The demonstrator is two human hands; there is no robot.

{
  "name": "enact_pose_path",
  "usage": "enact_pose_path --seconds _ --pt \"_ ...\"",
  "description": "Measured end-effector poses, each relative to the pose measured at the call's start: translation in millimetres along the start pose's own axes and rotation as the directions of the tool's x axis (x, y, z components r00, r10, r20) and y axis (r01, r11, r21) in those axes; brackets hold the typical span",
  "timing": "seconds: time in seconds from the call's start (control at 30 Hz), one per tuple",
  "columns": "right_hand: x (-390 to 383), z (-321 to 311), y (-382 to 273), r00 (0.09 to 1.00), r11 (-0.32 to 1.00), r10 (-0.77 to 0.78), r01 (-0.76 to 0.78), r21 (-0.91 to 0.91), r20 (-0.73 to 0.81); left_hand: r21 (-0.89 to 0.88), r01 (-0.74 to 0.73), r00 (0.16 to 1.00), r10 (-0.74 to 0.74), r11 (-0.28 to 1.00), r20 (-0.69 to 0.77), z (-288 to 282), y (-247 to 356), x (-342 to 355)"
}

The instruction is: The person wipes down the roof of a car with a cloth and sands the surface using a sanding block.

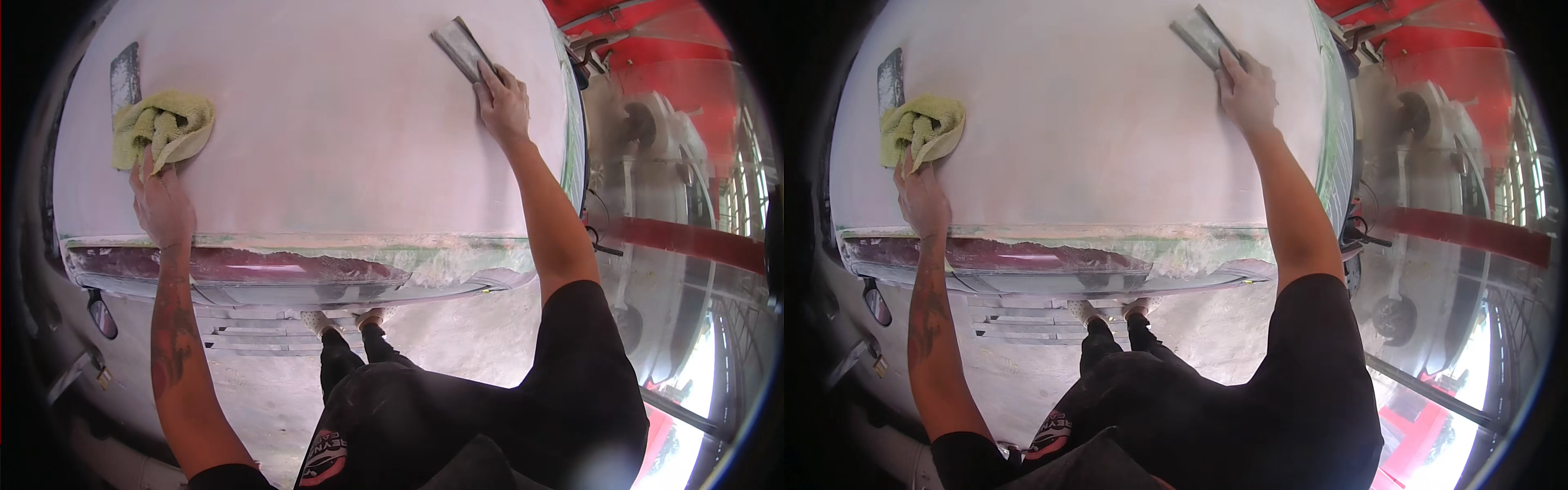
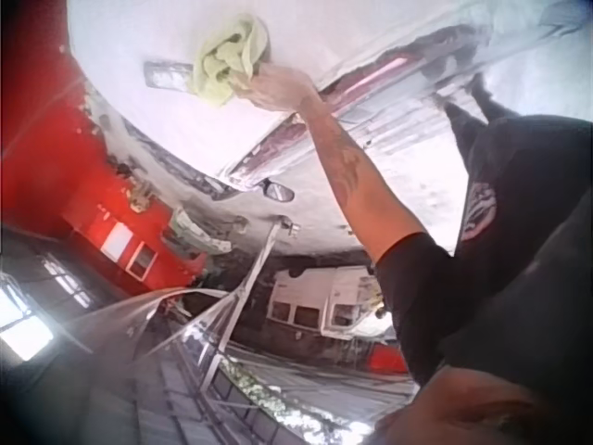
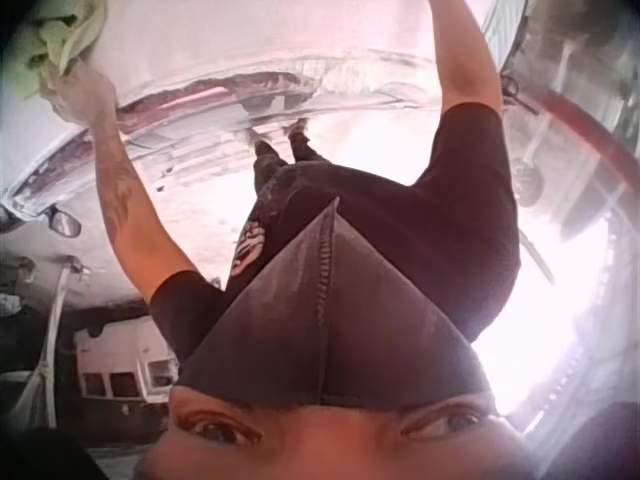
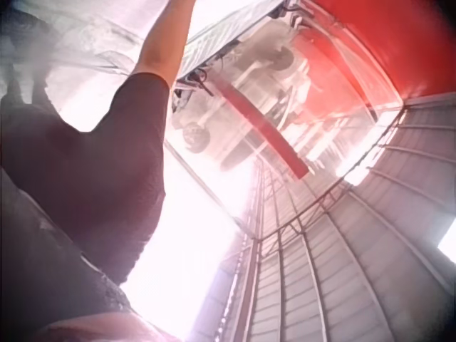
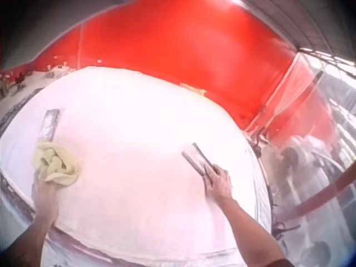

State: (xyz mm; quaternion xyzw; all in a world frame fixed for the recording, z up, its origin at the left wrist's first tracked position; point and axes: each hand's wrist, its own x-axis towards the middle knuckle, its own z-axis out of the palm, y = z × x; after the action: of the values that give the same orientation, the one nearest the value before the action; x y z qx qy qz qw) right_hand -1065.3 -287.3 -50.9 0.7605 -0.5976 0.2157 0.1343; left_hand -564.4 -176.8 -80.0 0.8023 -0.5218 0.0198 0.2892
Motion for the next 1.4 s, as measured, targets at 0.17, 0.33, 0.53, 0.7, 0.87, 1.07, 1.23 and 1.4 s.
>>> enact_pose_path --seconds 0.17,0.33,0.53,0.7,0.87,1.07,1.23,1.4 --pt "-38.5 2.5 -48.4 0.992 0.992 0.119 -0.120 0.040 0.035 0.040 -0.008 1.000 0.010 0.999 -0.029 -8.8 -23.8 2.0" --pt "-138.5 -49.3 -83.8 0.977 0.982 -0.128 0.100 0.161 0.169 0.042 0.057 0.998 -0.057 0.997 -0.012 -9.0 -25.1 -0.4" --pt "40.3 13.0 66.9 0.986 0.973 0.160 -0.149 -0.175 0.047 -0.042 0.046 0.999 -0.047 0.998 -0.015 1.8 -9.3 -0.4" --pt "-29.4 -0.6 -9.9 0.987 0.994 0.112 -0.110 -0.025 0.114 0.016 0.052 0.998 -0.052 0.999 -0.020 -10.9 -27.1 1.3" --pt "-69.1 -34.3 -17.3 0.983 0.993 -0.097 0.084 0.082 0.157 0.030 0.063 0.998 -0.063 0.998 0.000 -15.4 -19.3 -0.9" --pt "95.8 28.3 87.9 0.897 0.929 0.349 -0.295 -0.223 0.270 -0.012 -0.014 1.000 0.014 1.000 -0.006 0.7 -19.3 -5.7" --pt "-23.6 6.0 -6.0 0.977 0.990 0.139 -0.141 -0.002 0.162 0.018 0.024 1.000 -0.024 1.000 0.009 -16.3 -29.1 -0.5" --pt "-27.2 -14.5 5.2 0.985 0.999 -0.026 0.022 0.028 0.169 0.042 0.035 0.999 -0.035 0.999 0.005 -16.1 -23.1 -2.3"
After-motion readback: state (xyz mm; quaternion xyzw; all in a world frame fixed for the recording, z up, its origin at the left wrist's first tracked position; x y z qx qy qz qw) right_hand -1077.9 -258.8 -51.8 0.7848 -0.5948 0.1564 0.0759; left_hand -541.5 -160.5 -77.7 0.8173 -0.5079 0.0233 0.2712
